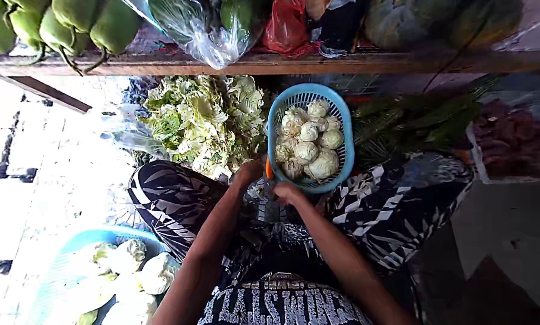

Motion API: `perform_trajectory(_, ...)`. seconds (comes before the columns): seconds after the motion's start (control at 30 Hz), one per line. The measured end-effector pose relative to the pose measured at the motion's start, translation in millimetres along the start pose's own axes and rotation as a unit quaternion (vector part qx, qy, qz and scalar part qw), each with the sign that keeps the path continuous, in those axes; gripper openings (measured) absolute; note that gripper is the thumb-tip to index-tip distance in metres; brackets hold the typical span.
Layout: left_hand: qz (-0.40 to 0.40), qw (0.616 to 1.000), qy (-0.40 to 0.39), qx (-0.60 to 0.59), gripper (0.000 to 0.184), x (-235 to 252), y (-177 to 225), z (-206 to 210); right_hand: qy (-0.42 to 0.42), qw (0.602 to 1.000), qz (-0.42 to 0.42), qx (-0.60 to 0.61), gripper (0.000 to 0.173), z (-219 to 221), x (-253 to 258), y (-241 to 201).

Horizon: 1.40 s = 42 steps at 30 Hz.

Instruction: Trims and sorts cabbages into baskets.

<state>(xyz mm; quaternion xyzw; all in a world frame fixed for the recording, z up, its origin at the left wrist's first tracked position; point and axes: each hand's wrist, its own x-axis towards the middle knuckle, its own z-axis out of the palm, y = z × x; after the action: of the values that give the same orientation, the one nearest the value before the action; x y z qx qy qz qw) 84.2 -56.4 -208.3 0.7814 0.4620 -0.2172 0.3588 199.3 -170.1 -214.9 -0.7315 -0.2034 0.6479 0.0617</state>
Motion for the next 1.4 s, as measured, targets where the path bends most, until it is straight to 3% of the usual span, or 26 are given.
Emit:
perform_trajectory(0.07,-0.024,0.999,-0.035,-0.033,0.038,15.9,1.8,26.2,-0.013,0.993,0.049,-0.105,0.043,11.5,5.1,32.4)
perform_trajectory(0.17,-0.079,0.989,-0.011,-0.125,0.038,30.2,7.5,41.8,0.031,0.957,0.022,-0.287,0.039,-0.8,-3.6,19.7)
perform_trajectory(0.23,-0.09,0.97,0.087,-0.209,0.038,42.4,5.0,52.1,0.069,0.966,-0.024,-0.247,0.04,-8.8,2.8,6.1)
perform_trajectory(0.3,-0.078,0.929,0.248,-0.263,0.038,52.7,17.1,52.0,0.096,0.981,-0.066,-0.157,0.039,-14.0,10.3,2.4)
perform_trajectory(0.33,-0.053,0.908,0.314,-0.273,0.037,56.9,26.1,47.4,0.12,0.984,-0.082,-0.103,0.038,-13.9,13.3,4.2)
perform_trajectory(0.4,0.04,0.901,0.356,-0.246,0.033,63.6,44.9,33.2,0.183,0.977,-0.107,-0.037,0.036,-10.6,16.9,6.3)
perform_trajectory(0.47,0.135,0.917,0.314,-0.207,0.031,70.8,63.8,24.2,0.215,0.968,-0.124,-0.045,0.035,-6.5,11.8,-1.1)
perform_trajectory(0.53,0.163,0.92,0.303,-0.185,0.033,78.1,73.4,29.5,0.201,0.964,-0.132,-0.11,0.037,2.1,5.7,-8.0)
perform_trajectory(0.57,0.143,0.908,0.338,-0.203,0.033,81.1,72.1,35.0,0.179,0.964,-0.131,-0.144,0.039,6.9,4.3,-8.4)
perform_trajectory(0.63,-0.002,0.872,0.378,-0.31,0.035,84.1,57.7,41.5,0.12,0.964,-0.12,-0.205,0.039,16.7,7.5,-3.5)
perform_trajectory(0.7,-0.153,0.86,0.314,-0.372,0.041,90.9,28.1,49.3,0.038,0.963,-0.099,-0.248,0.04,25.2,17.8,5.3)
perform_trajectory(0.73,-0.186,0.881,0.247,-0.358,0.045,95.6,13.1,59.4,-0.001,0.961,-0.088,-0.264,0.042,28.3,23.7,10.2)
perform_trajectory(0.83,-0.197,0.948,0.057,-0.243,0.059,104.1,-2.5,90.5,-0.045,0.95,-0.072,-0.3,0.047,30.5,28.7,14.0)
perform_trajectory(0.9,-0.199,0.965,0.037,-0.168,0.059,108.2,-0.6,97.5,-0.03,0.951,-0.076,-0.298,0.046,28.3,29.3,6.7)
perform_trajectory(1.0,-0.189,0.968,0.045,-0.157,0.06,109.1,-2.5,91.3,0.008,0.961,-0.086,-0.262,0.043,22.1,30.6,-2.7)
perform_trajectory(1.17,-0.248,0.899,0.083,-0.353,0.066,74.5,-15.0,68.1,0.065,0.983,-0.132,-0.106,0.036,13.3,35.6,-3.6)
perform_trajectory(1.27,-0.243,0.847,0.107,-0.46,0.043,45.2,-6.3,59.9,0.083,0.98,-0.175,0.042,0.035,14.7,38.5,-10.1)
perform_trajectory(1.33,-0.231,0.785,0.139,-0.557,0.029,24.5,7.3,60.4,0.101,0.969,-0.193,0.12,0.037,14.3,31.0,-18.9)
perform_trajectory(1.4,-0.221,0.758,0.162,-0.592,0.034,-0.5,17.2,59.3,0.104,0.959,-0.213,0.155,0.048,12.3,16.0,-28.1)
